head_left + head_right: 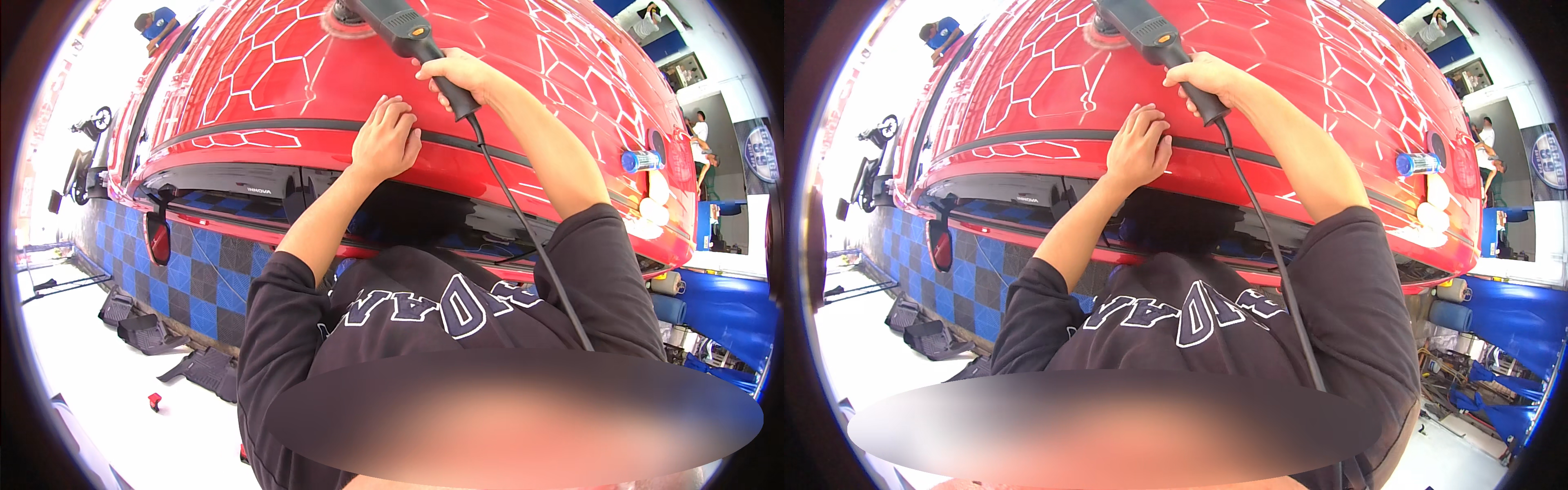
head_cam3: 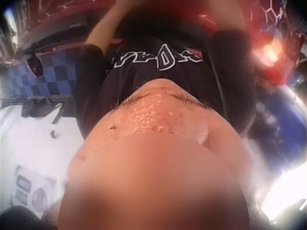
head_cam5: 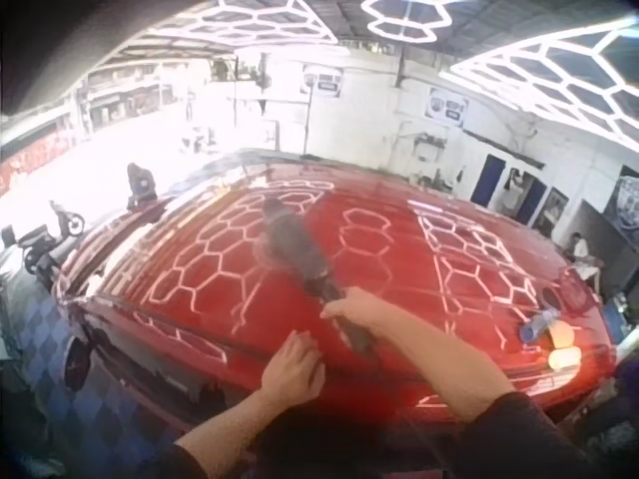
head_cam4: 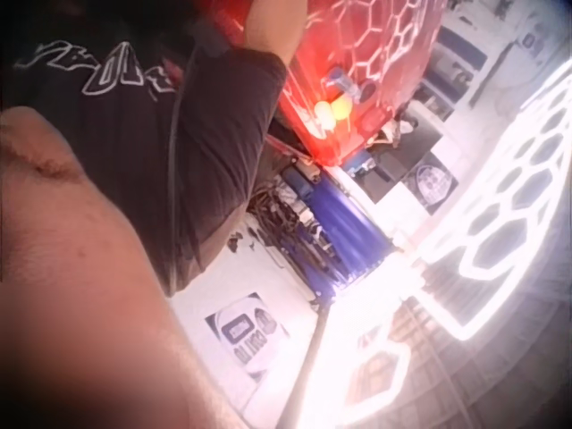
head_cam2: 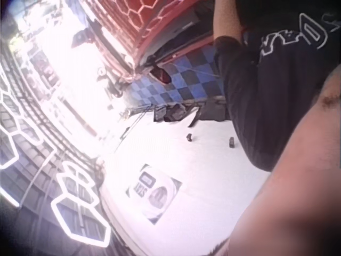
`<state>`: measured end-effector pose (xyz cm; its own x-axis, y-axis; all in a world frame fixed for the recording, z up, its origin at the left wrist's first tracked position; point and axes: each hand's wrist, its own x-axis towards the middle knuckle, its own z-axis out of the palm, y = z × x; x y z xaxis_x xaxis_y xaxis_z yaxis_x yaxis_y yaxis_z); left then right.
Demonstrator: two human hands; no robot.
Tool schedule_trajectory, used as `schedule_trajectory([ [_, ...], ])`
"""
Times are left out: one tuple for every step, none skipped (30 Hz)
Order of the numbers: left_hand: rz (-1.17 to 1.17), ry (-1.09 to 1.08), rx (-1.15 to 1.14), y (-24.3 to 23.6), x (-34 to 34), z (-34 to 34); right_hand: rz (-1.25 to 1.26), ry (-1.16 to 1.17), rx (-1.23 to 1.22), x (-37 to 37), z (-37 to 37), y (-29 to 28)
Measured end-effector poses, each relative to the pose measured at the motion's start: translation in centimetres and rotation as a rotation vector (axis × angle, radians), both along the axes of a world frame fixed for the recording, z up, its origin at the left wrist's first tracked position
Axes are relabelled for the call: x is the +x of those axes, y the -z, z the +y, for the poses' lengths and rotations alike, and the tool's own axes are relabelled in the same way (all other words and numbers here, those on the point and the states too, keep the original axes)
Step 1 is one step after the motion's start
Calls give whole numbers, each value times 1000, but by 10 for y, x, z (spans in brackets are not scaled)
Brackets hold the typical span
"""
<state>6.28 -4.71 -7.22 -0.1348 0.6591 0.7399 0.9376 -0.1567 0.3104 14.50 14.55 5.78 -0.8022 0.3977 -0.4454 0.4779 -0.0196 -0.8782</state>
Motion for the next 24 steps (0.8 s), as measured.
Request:
schedule_trajectory([
  [3, 11, 5, 1, 1, 0, 3, 2, 6, 5, -4, 0],
  [5, 21, 9, 1, 1, 0, 6, 4, 11, 8, -9, 0],
  [4, 23, 20, 1, 2, -1, -8, -1, -14, 7, -6, 1],
  [0, 26, 33, 3, 2, 0, -10, 26, -9, 5, -7, 0],
  [-3, 28, 47, 5, 3, 1, -11, 53, -4, 2, -10, 0],
  [-6, 31, 61, 6, 3, 1, -12, 80, 1, -2, -13, 0],
  [-6, 32, 68, 6, 4, 2, -18, 113, 1, -7, -15, -1],
  [-6, 34, 75, 7, 4, 3, -16, 127, 13, -10, -17, -1],
  [-7, 37, 82, 7, 4, 3, -15, 141, 25, -12, -19, 0],
  [-11, 44, 90, 7, 4, 3, -16, 152, 38, -12, -21, 0],
  [-15, 53, 98, 6, 4, 2, -14, 153, 41, -10, -22, 0],
  [-20, 63, 106, 6, 3, 3, -18, 166, 50, -8, -24, -1],
  [-44, 99, 116, 7, 2, 0, -27, 176, 53, -4, -29, -2],
  [-69, 136, 126, 8, -1, -1, -37, 188, 56, 0, -34, -2],
  [-94, 173, 136, 9, -2, -1, -38, 178, 53, 6, -38, -5],
  [-107, 196, 160, 10, -5, -4, -32, 163, 43, 10, -45, -8],
  [-121, 219, 184, 9, -5, -5, -25, 148, 34, 15, -51, -9],
  [-135, 241, 209, 10, -6, -4, -30, 156, 35, 21, -55, -9],
  [-149, 276, 235, 12, -6, -2, -33, 168, 32, 27, -61, -7],
  [-181, 298, 253, 13, -7, -3, -35, 177, 21, 31, -66, -2],
  [-214, 319, 271, 14, -8, -4, -60, 196, 22, 33, -72, 2],
  [-249, 338, 294, 16, -10, -3, -61, 202, 29, 35, -79, 4],
  [-245, 319, 327, 18, -13, -2, -63, 206, 35, 39, -90, 4],
  [-327, 300, 341, 22, -14, -7, -64, 210, 41, 41, -98, 5],
])
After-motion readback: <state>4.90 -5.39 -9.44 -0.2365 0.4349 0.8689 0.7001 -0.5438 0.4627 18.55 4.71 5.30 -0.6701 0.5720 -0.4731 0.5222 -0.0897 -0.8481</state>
